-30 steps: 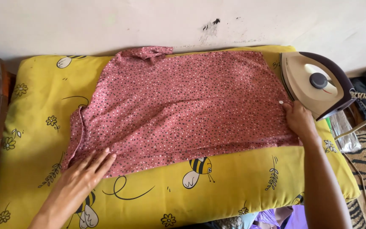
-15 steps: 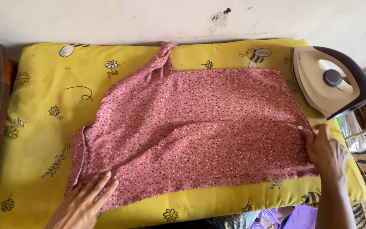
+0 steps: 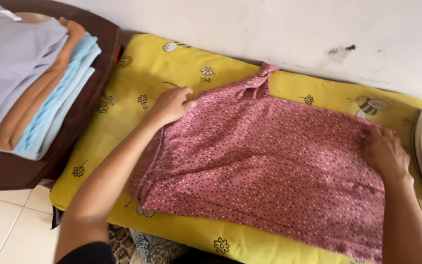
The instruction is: The person irons a pink polka-dotted shirt on a yellow ironing board, smoothing the fabric with an electric iron. They fold the shirt neatly after ironing and place it on a stack of other clothes.
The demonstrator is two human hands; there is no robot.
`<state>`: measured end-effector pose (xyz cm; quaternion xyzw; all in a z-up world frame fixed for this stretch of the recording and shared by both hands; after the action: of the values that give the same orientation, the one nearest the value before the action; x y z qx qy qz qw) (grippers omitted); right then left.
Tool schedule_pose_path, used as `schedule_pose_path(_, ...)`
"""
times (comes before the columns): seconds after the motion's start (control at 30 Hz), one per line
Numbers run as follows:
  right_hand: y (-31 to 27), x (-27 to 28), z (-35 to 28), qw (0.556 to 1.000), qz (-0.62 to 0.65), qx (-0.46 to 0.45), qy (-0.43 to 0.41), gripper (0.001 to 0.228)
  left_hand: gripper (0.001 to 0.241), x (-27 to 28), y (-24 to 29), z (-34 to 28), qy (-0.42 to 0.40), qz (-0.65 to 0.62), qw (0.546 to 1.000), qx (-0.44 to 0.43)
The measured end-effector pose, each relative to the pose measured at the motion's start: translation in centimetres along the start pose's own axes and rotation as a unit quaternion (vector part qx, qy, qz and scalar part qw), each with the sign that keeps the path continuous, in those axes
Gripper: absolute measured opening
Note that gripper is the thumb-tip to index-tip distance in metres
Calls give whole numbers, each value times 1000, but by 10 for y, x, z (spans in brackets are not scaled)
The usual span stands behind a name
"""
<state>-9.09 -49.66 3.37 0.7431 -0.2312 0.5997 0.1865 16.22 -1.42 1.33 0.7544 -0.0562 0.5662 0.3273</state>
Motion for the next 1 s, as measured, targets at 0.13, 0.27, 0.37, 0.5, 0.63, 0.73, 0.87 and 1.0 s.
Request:
schedule_pose_path(0.13, 1, 4, 34, 997, -52, -11, 49, 37, 48, -8, 15, 55, 14, -84, 996, 32)
schedule_pose_path(0.27, 19, -20, 68, 989, -114, 43, 79, 57, 40, -40, 24, 98, -57, -130, 989, 42)
schedule_pose_path(0.37, 63, -36, 76, 969, -171, 59, 166, 31, 25, -47, 17, 102, -51, -207, 977, -12)
schedule_pose_path(0.5, 103, -23, 6, 902, -91, 137, 399, 9, 26, 4, 48, 24, -17, -265, 958, -105)
schedule_pose_path(0.63, 112, -10, -88, 885, 29, 129, 447, 34, 48, 15, 63, -57, -20, -258, 952, -164)
schedule_pose_path(0.73, 124, -30, -130, 898, 47, 95, 427, 34, 35, 3, 65, -110, -36, -204, 952, -227)
schedule_pose_path(0.87, 119, -54, -158, 907, 98, 100, 397, 24, 25, -23, 57, -139, -19, -138, 959, -248)
schedule_pose_path(1.0, 118, -60, -172, 900, 86, 88, 419, 22, 37, -31, 43, -149, 5, -150, 963, -225)
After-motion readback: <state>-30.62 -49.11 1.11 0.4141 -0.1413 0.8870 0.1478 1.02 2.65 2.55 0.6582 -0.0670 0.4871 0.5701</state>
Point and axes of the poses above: each hand's wrist, its own z-axis towards the middle knuckle, its own x-axis out of the back of the hand, y = z × x, the point moved 5 cm from there along z, towards the middle knuckle
